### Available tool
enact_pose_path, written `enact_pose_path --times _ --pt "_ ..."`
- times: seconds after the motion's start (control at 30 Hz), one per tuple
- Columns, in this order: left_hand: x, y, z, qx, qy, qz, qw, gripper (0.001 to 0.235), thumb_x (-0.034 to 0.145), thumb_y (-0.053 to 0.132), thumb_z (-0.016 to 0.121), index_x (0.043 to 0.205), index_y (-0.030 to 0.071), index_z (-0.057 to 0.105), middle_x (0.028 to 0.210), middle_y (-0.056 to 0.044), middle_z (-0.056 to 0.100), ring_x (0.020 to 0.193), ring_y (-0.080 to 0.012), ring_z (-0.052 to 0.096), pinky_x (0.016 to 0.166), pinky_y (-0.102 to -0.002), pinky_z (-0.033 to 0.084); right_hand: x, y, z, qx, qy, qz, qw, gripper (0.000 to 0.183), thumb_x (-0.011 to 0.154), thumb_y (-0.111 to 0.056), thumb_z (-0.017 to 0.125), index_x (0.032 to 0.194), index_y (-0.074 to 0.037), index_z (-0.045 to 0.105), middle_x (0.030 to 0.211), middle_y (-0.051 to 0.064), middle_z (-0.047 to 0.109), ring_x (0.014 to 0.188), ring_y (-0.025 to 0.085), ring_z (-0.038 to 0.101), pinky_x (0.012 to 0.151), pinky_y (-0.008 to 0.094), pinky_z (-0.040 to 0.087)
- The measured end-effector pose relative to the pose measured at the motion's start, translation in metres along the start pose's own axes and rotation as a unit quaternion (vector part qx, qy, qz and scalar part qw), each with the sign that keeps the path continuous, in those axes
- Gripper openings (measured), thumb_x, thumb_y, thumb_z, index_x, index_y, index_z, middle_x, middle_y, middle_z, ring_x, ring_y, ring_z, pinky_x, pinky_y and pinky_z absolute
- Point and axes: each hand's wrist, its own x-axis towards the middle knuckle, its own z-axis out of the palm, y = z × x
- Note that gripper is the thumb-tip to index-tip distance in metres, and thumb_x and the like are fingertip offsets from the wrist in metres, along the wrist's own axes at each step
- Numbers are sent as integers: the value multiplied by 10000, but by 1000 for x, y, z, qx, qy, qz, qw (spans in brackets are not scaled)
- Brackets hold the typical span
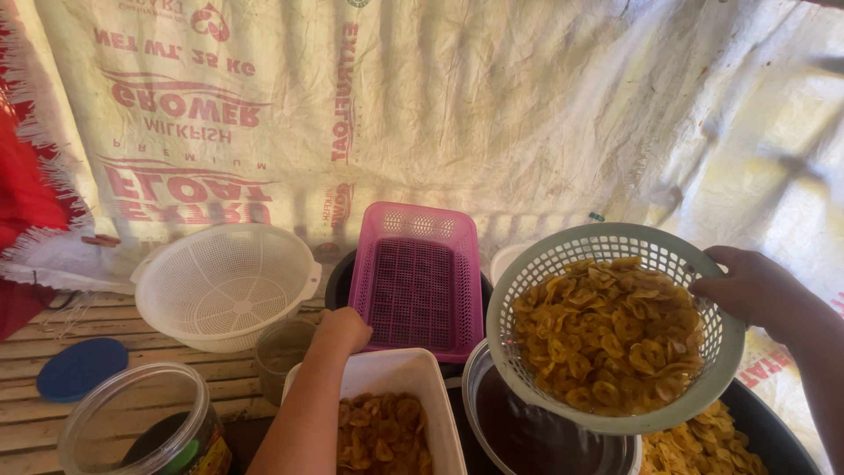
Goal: The person scoops a dark liquid from a jar using a green spoon and pours it over a container of yellow chips. They shake the container to mix the contents, then transfer the chips into a pink basket. The person pours the remaining liquid from a metal bowl into the jar and repeats the scooping and mixing process with another batch of chips.
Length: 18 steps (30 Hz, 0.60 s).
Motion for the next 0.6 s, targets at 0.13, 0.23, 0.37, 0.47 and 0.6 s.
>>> enact_pose_path --times 0.13,0.23,0.37,0.47,0.6 --pt "2 6 -1 57 -16 -15 998 463 997 367 613 1256 -4 711 1367 -242 562 1288 -407 586 1169 -503 341 3 5 2 -12 2 7 1000 561 852 -196 747 1407 -143 678 947 208 744 876 362 726 860 502 583" --pt "-7 11 -2 15 40 -43 998 395 924 277 739 1221 16 741 1505 -233 366 1336 -417 487 1033 -474 508 5 7 4 -19 -3 10 1000 565 855 -209 741 1414 -155 674 953 202 748 889 358 730 873 503 578" --pt "-26 14 -18 4 30 0 1000 400 914 292 745 1191 5 729 1281 -227 643 1200 -363 626 1019 -453 512 0 10 5 -2 -12 23 1000 567 856 -214 749 1415 -165 672 970 195 749 909 355 723 888 518 565" --pt "-38 15 -22 -49 24 -8 998 360 918 264 730 1183 20 738 1226 -214 707 1138 -357 691 984 -432 552 -3 4 4 -12 -17 52 998 563 880 -219 736 1438 -200 663 993 196 744 896 377 746 859 559 585" --pt "-42 18 -25 -51 15 -20 998 323 944 244 702 1189 37 736 1219 -210 704 1148 -358 681 990 -441 548 3 -5 4 1 5 21 1000 588 859 -204 757 1439 -191 663 994 216 736 876 359 746 857 523 556"
